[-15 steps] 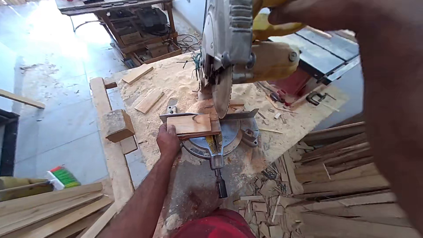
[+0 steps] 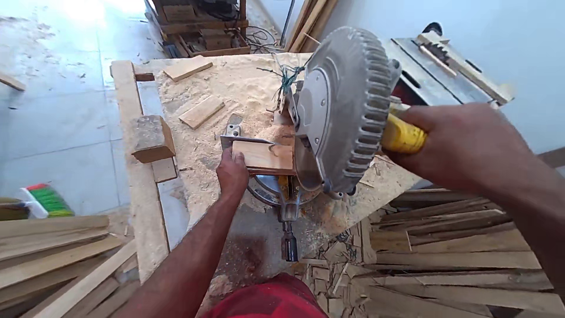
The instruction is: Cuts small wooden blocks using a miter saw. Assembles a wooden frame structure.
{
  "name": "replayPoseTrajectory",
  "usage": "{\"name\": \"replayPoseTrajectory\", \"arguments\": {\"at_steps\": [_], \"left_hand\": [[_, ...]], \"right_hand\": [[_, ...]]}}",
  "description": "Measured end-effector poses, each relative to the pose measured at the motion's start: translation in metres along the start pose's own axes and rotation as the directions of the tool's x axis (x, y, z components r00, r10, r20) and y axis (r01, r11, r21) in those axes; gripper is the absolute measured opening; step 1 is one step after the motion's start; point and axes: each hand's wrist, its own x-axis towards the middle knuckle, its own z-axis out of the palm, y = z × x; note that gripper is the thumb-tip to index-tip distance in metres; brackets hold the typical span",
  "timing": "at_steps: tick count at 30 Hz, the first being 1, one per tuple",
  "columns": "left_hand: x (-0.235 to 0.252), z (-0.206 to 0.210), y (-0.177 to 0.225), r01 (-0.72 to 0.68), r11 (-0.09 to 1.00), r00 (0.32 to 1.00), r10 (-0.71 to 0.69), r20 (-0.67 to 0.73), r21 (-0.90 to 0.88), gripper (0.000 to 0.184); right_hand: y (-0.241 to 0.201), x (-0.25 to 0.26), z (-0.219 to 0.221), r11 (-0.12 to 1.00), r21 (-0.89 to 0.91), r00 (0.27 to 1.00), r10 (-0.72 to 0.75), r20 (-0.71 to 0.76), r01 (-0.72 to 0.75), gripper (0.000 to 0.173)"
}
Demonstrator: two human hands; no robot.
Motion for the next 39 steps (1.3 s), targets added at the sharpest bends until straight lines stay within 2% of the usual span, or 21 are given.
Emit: {"name": "replayPoseTrajectory", "arguments": {"at_steps": [6,15,21,39], "left_hand": [[0.0,0.002,0.002,-0.012,1.0,1.0,0.012,0.019,0.023,0.039],[0.001,0.005,0.001,-0.01,1.0,1.0,0.01,0.02,0.022,0.039],[0.0,0.005,0.003,-0.004,0.999,1.0,0.004,0.015,0.033,0.04],[0.0,0.005,0.0,-0.018,0.999,1.0,0.018,0.018,0.043,0.043]], "right_hand": [[0.001,-0.007,0.011,0.999,0.008,0.998,-0.032,-0.058,0.033,0.023],[0.006,-0.01,0.014,0.997,0.042,0.996,-0.061,-0.065,0.064,0.029],[0.018,-0.004,0.012,0.998,0.046,0.999,-0.044,-0.005,0.044,0.033],[0.003,-0.033,0.045,0.998,0.025,0.991,-0.05,-0.127,0.054,0.04]]}}
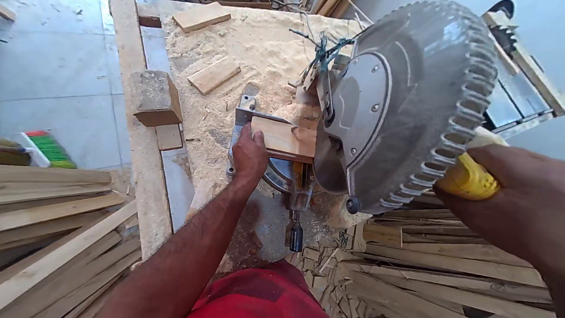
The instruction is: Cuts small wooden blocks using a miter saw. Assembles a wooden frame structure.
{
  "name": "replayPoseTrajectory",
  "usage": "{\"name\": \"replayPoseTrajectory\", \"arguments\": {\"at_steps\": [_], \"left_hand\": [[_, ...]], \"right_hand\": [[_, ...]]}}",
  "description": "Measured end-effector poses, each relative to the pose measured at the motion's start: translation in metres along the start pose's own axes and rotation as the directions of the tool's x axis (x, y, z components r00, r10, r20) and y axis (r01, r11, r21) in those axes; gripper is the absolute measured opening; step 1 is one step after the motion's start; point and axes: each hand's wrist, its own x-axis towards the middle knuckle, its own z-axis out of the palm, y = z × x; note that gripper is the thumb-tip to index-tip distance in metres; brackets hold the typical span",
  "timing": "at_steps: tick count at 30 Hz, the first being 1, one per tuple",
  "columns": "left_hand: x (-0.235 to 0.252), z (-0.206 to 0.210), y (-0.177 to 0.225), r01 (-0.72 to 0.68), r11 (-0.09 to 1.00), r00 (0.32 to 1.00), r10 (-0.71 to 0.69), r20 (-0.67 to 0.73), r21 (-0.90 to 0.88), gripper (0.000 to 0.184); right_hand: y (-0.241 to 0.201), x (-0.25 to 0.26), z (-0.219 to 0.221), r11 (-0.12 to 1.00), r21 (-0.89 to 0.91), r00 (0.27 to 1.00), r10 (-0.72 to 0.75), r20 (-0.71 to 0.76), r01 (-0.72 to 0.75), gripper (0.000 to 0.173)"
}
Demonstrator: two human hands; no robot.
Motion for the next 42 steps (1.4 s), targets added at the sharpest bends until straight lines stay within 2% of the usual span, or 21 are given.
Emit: {"name": "replayPoseTrajectory", "arguments": {"at_steps": [4,21,29,31,34,36,37,39,40,41,42], "left_hand": [[0.0,0.0,0.001,0.004,1.0,1.0,-0.004,-0.007,-0.003,0.043],[0.003,0.001,0.0,0.002,1.0,1.0,-0.002,-0.015,-0.005,0.043],[0.004,0.0,-0.001,-0.019,1.0,1.0,0.018,0.008,0.021,0.043],[0.002,-0.001,-0.001,-0.049,0.998,0.999,0.049,0.01,0.041,0.043],[0.002,-0.004,0.001,-0.097,0.993,0.995,0.096,0.015,0.073,0.042],[0.0,-0.005,0.0,-0.114,0.989,0.993,0.112,0.022,0.096,0.043],[0.0,-0.006,0.001,-0.119,0.988,0.993,0.118,0.019,0.094,0.043],[-0.001,-0.006,0.001,-0.116,0.991,0.993,0.116,0.014,0.059,0.042],[-0.002,-0.006,0.001,-0.112,0.993,0.994,0.111,0.019,0.04,0.043],[-0.003,-0.006,0.001,-0.109,0.994,0.994,0.109,0.023,0.019,0.043],[-0.002,-0.006,0.0,-0.108,0.994,0.994,0.109,0.027,-0.005,0.043]], "right_hand": [[-0.004,-0.01,0.009,1.0,-0.004,0.999,0.027,-0.03,-0.027,0.041],[-0.045,-0.04,0.058,0.999,-0.046,0.964,-0.012,-0.264,0.0,0.032],[-0.061,-0.065,0.107,1.0,-0.002,0.963,0.015,-0.268,-0.016,0.028],[-0.052,-0.057,0.096,0.999,0.025,0.974,-0.026,-0.226,0.032,0.026],[-0.03,-0.028,0.044,0.992,0.109,0.977,-0.044,-0.211,0.068,0.023],[-0.012,-0.004,0.011,0.993,0.118,0.929,0.031,-0.369,0.013,0.027],[-0.004,0.008,0.003,0.99,0.14,0.867,0.094,-0.488,-0.029,0.03],[0.009,0.028,0.009,0.955,0.291,0.668,0.249,-0.702,-0.051,0.037],[0.009,0.031,0.025,0.915,0.4,0.578,0.35,-0.737,-0.045,0.041],[0.001,0.028,0.05,0.839,0.539,0.534,0.492,-0.688,-0.078,0.044],[-0.016,0.025,0.083,0.696,0.699,0.54,0.657,-0.526,-0.166,0.047]]}}
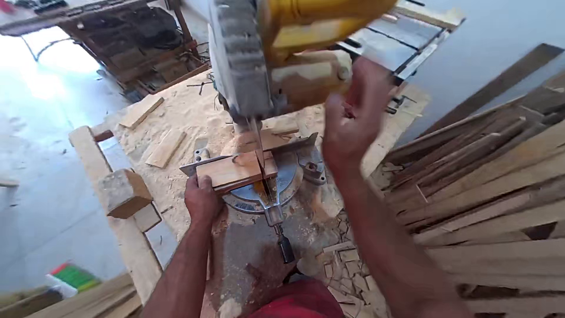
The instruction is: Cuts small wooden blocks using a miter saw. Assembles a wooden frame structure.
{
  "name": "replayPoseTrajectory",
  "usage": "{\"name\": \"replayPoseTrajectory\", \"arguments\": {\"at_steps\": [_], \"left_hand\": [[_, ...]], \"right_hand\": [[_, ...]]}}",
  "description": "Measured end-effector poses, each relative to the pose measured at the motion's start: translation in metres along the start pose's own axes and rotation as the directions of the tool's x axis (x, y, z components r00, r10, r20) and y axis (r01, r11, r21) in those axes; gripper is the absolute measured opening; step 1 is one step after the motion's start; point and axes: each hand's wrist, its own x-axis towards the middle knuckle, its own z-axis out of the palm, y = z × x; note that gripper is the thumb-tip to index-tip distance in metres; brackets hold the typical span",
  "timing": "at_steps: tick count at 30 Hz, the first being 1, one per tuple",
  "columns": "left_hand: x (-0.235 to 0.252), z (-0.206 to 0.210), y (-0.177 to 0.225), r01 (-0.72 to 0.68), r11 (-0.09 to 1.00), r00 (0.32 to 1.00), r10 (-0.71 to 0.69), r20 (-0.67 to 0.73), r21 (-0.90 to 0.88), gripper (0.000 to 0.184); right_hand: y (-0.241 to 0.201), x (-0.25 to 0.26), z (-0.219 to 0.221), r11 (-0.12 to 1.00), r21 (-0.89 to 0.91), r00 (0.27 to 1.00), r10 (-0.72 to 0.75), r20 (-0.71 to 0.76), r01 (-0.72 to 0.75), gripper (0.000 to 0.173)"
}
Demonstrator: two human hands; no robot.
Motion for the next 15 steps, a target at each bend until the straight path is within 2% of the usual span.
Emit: {"name": "replayPoseTrajectory", "arguments": {"at_steps": [1,2,3,4,5,6,8,12,15], "left_hand": [[0.001,0.0,-0.002,0.002,1.0,1.0,-0.002,0.007,-0.026,0.043],[0.005,0.001,-0.005,0.004,0.998,1.0,-0.003,0.017,-0.06,0.043],[0.009,0.0,-0.009,0.01,0.996,0.999,-0.007,0.033,-0.09,0.044],[0.012,-0.003,-0.013,0.029,0.992,0.998,-0.021,0.063,-0.125,0.045],[0.013,-0.006,-0.014,0.056,0.985,0.994,-0.04,0.1,-0.166,0.046],[0.013,-0.008,-0.014,0.082,0.975,0.99,-0.057,0.128,-0.205,0.045],[0.005,-0.012,-0.014,0.103,0.962,0.986,-0.065,0.154,-0.254,0.041],[-0.042,-0.012,-0.026,0.072,0.972,0.996,-0.059,0.065,-0.222,0.038],[-0.071,0.003,-0.032,0.137,0.903,0.989,-0.149,0.004,-0.407,0.041]], "right_hand": [[0.013,-0.035,0.025,0.964,0.021,0.958,0.261,0.116,-0.265,0.047],[0.026,-0.065,0.054,0.874,-0.011,0.834,0.467,0.294,-0.486,0.049],[0.037,-0.089,0.083,0.78,-0.075,0.67,0.578,0.466,-0.621,0.052],[0.043,-0.107,0.109,0.705,-0.144,0.521,0.63,0.576,-0.695,0.056],[0.043,-0.12,0.128,0.667,-0.201,0.442,0.659,0.608,-0.718,0.057],[0.04,-0.125,0.139,0.651,-0.253,0.41,0.685,0.602,-0.716,0.057],[0.031,-0.128,0.141,0.65,-0.325,0.398,0.71,0.58,-0.687,0.053],[0.025,-0.151,0.102,0.65,-0.279,0.424,0.705,0.568,-0.707,0.051],[0.027,-0.171,0.086,0.646,-0.278,0.44,0.716,0.542,-0.711,0.056]]}}
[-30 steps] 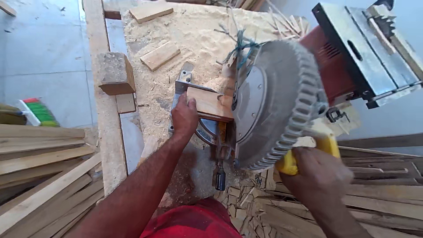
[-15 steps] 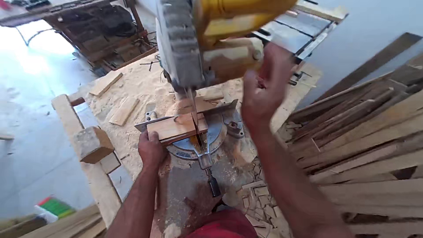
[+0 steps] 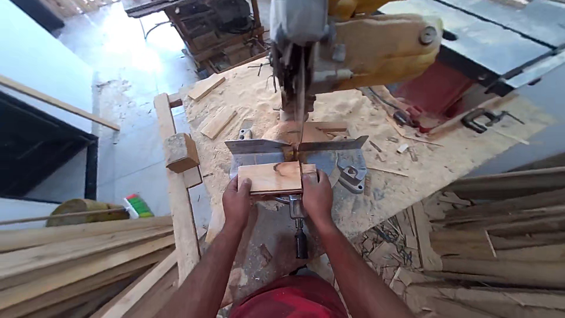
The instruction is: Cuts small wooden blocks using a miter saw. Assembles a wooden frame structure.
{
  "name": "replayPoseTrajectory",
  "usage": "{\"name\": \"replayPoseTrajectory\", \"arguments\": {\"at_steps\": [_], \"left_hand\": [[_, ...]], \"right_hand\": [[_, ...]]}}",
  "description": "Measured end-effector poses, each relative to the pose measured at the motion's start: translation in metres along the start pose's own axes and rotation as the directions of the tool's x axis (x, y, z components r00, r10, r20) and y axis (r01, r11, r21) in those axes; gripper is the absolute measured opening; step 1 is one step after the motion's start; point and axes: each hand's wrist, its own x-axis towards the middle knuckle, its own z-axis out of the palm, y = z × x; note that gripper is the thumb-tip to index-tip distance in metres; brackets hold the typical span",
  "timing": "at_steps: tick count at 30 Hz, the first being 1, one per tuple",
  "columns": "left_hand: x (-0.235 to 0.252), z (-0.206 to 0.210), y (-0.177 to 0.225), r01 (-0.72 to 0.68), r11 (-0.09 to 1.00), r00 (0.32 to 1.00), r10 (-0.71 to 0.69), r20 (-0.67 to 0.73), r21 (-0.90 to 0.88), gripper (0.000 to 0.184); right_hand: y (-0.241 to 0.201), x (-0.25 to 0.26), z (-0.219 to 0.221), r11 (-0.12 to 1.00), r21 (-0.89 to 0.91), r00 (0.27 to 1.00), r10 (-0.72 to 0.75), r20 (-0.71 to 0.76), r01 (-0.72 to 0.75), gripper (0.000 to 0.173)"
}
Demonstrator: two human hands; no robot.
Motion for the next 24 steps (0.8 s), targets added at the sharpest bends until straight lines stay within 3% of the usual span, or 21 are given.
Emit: {"name": "replayPoseTrajectory", "arguments": {"at_steps": [3,5,8,10,12,16,20,22,24], "left_hand": [[-0.003,0.005,-0.003,0.17,0.947,0.985,-0.166,0.04,-0.271,0.053],[0.0,0.003,-0.004,0.265,0.871,0.964,-0.224,0.145,-0.413,0.055],[-0.001,-0.005,-0.018,0.316,0.803,0.946,-0.23,0.227,-0.505,0.054],[-0.011,-0.014,-0.026,0.34,0.76,0.939,-0.246,0.24,-0.553,0.054],[-0.027,-0.022,-0.03,0.368,0.696,0.93,-0.272,0.247,-0.617,0.049],[-0.064,-0.049,-0.038,0.416,0.564,0.909,-0.228,0.35,-0.713,0.05],[-0.091,-0.101,-0.04,0.321,0.564,0.928,-0.026,0.372,-0.761,0.051],[-0.103,-0.151,-0.051,0.266,0.575,0.927,0.067,0.369,-0.773,0.049],[-0.113,-0.211,-0.066,0.215,0.589,0.927,0.128,0.353,-0.779,0.045]], "right_hand": [[-0.001,0.003,-0.008,0.998,0.056,0.997,0.039,0.066,-0.043,0.054],[-0.001,0.009,-0.015,0.97,0.218,0.989,0.081,0.123,-0.107,0.058],[-0.001,0.007,-0.023,0.836,0.484,0.959,0.16,0.236,-0.258,0.063],[0.002,0.0,-0.029,0.742,0.576,0.928,0.167,0.335,-0.341,0.05],[0.004,-0.012,-0.038,0.625,0.642,0.868,0.119,0.483,-0.443,0.033],[0.015,-0.058,-0.053,0.488,0.684,0.756,-0.072,0.65,-0.542,0.029],[0.052,-0.112,-0.08,0.616,0.68,0.641,-0.343,0.687,-0.398,0.065],[0.085,-0.146,-0.095,0.695,0.594,0.557,-0.328,0.763,-0.405,0.064],[0.123,-0.179,-0.095,0.747,0.467,0.502,-0.207,0.84,-0.474,0.059]]}}
